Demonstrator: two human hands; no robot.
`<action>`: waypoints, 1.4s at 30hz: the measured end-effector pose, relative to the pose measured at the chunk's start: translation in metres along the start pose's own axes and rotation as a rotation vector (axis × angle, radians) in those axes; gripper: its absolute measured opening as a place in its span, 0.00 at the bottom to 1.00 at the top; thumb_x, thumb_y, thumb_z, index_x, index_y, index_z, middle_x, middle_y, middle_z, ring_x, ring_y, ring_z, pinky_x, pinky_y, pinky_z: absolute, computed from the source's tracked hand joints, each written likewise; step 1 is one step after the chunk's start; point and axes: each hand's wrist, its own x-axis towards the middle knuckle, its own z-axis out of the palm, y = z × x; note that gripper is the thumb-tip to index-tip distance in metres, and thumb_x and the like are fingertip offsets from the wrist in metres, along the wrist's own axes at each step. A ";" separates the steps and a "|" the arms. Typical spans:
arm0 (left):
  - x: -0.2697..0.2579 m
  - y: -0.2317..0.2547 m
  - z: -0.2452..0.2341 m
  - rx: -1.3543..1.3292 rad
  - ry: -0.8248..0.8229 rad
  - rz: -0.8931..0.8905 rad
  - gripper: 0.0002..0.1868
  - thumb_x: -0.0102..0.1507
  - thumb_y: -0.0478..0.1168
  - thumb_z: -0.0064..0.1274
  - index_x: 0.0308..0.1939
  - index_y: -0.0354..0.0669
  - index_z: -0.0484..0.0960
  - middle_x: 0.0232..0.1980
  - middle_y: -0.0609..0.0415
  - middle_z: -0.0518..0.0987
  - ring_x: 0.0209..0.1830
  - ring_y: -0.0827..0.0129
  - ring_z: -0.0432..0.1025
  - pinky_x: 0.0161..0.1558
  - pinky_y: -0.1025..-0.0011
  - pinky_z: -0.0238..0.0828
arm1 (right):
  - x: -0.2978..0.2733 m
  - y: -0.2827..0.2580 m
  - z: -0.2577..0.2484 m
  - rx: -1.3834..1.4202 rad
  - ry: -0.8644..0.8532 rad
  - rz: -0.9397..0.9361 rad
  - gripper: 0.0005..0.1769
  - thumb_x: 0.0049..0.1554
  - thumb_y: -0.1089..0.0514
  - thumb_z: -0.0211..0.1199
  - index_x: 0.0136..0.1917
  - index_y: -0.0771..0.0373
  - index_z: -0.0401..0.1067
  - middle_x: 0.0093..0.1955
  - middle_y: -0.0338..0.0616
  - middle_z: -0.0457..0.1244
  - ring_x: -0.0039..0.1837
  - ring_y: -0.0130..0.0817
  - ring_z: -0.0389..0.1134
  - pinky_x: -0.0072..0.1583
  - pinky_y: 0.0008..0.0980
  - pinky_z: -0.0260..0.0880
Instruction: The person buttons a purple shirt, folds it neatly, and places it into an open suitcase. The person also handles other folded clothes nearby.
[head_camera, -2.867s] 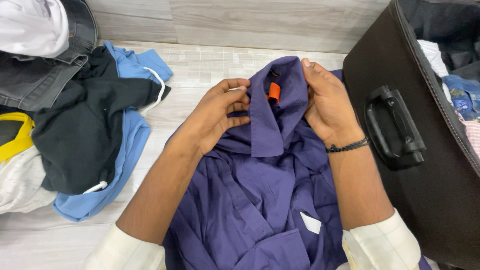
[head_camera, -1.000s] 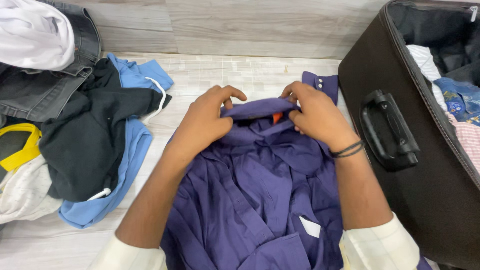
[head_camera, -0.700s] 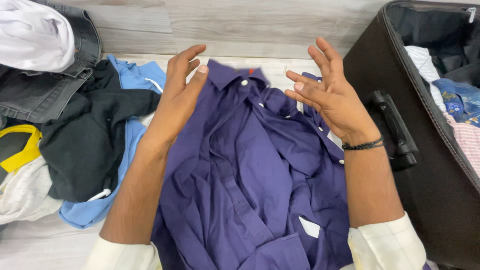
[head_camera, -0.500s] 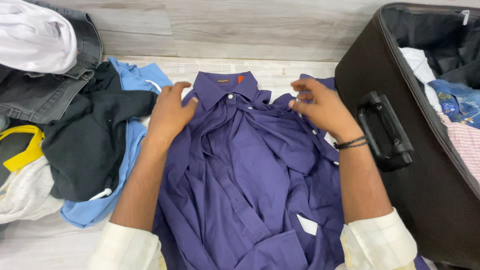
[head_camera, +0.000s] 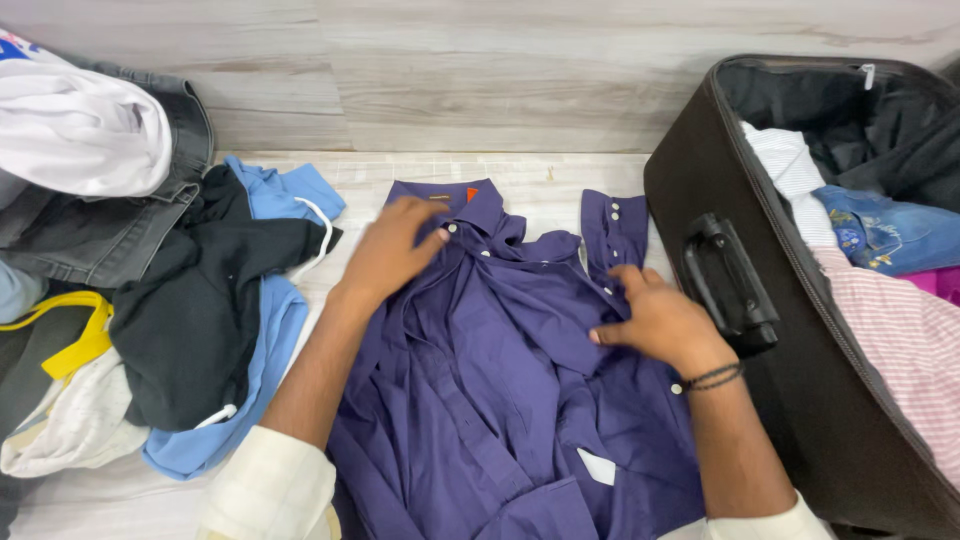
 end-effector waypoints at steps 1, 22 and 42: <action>0.010 -0.002 0.010 -0.127 -0.137 0.069 0.25 0.68 0.55 0.49 0.67 0.54 0.76 0.69 0.50 0.75 0.72 0.54 0.68 0.72 0.60 0.63 | -0.011 0.001 0.001 -0.006 -0.011 0.002 0.47 0.40 0.50 0.80 0.70 0.55 0.64 0.60 0.54 0.63 0.60 0.53 0.67 0.58 0.46 0.68; -0.017 0.058 0.003 -0.134 0.021 -0.218 0.15 0.60 0.50 0.60 0.45 0.47 0.82 0.40 0.53 0.79 0.40 0.59 0.76 0.44 0.64 0.72 | -0.011 -0.100 0.011 0.468 0.154 -0.456 0.11 0.55 0.60 0.64 0.51 0.63 0.77 0.44 0.48 0.70 0.43 0.39 0.73 0.45 0.35 0.72; -0.022 0.034 0.045 -0.323 0.222 -0.204 0.12 0.60 0.44 0.60 0.44 0.41 0.86 0.38 0.52 0.80 0.37 0.64 0.75 0.38 0.68 0.70 | 0.060 -0.096 0.086 0.292 0.592 -0.459 0.07 0.55 0.63 0.67 0.48 0.59 0.79 0.47 0.43 0.66 0.51 0.45 0.67 0.54 0.39 0.66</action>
